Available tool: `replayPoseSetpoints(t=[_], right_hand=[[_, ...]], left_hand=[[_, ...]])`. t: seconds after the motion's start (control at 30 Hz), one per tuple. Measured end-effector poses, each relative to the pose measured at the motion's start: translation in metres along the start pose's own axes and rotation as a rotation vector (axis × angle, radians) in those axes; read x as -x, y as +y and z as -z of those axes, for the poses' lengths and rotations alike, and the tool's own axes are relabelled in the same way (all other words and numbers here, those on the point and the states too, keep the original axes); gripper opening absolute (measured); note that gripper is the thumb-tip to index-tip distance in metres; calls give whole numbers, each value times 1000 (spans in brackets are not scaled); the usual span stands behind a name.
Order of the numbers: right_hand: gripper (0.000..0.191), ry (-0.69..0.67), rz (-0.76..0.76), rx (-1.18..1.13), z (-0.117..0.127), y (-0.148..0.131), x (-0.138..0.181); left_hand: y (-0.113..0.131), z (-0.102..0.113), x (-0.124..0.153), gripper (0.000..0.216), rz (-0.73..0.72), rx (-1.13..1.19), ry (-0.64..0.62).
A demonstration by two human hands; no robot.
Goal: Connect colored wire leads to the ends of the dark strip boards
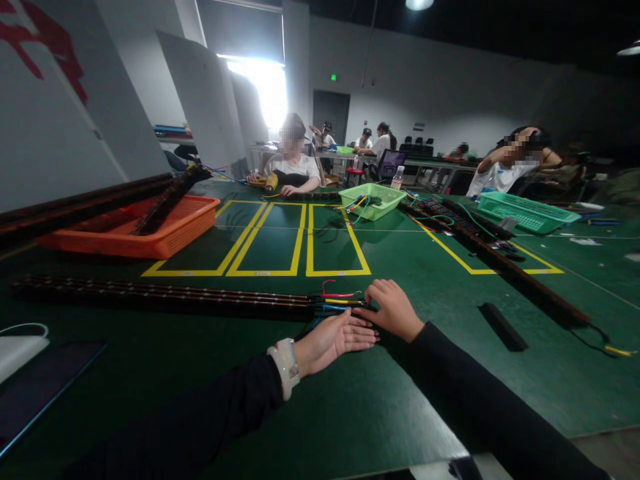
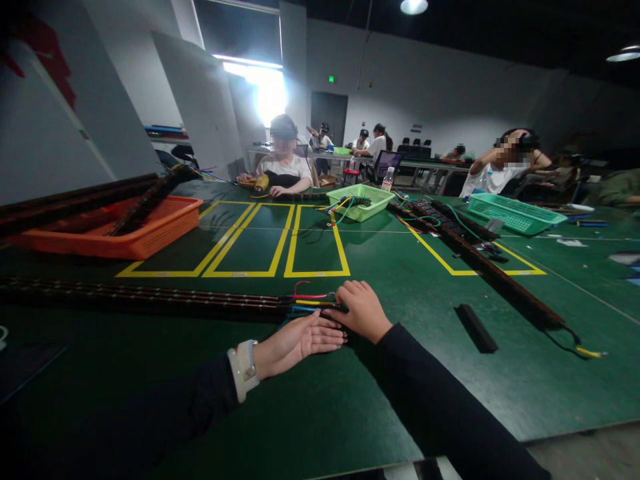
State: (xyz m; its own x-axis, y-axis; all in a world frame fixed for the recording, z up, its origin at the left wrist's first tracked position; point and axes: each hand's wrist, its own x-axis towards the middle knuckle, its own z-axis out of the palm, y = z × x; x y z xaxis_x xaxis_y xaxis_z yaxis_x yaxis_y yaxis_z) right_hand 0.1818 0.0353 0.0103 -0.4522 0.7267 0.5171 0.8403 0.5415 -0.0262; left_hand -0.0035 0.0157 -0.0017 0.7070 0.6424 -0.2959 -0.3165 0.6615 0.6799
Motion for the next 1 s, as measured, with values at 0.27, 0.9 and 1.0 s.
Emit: replayPoseSetpoints(t=[0.27,0.9,1.0], right_hand=[[44,-78,-49,-258,-16,-9,-4],[25,55,406,170,-10,-22,-2],[24,23,497,155,-5,-20,-1]], left_hand=[[-1,1,-1,51,-24,25,20],[-4,4,-6,29,-179,207,63],[-5,6,-7,26,-185,233,71]])
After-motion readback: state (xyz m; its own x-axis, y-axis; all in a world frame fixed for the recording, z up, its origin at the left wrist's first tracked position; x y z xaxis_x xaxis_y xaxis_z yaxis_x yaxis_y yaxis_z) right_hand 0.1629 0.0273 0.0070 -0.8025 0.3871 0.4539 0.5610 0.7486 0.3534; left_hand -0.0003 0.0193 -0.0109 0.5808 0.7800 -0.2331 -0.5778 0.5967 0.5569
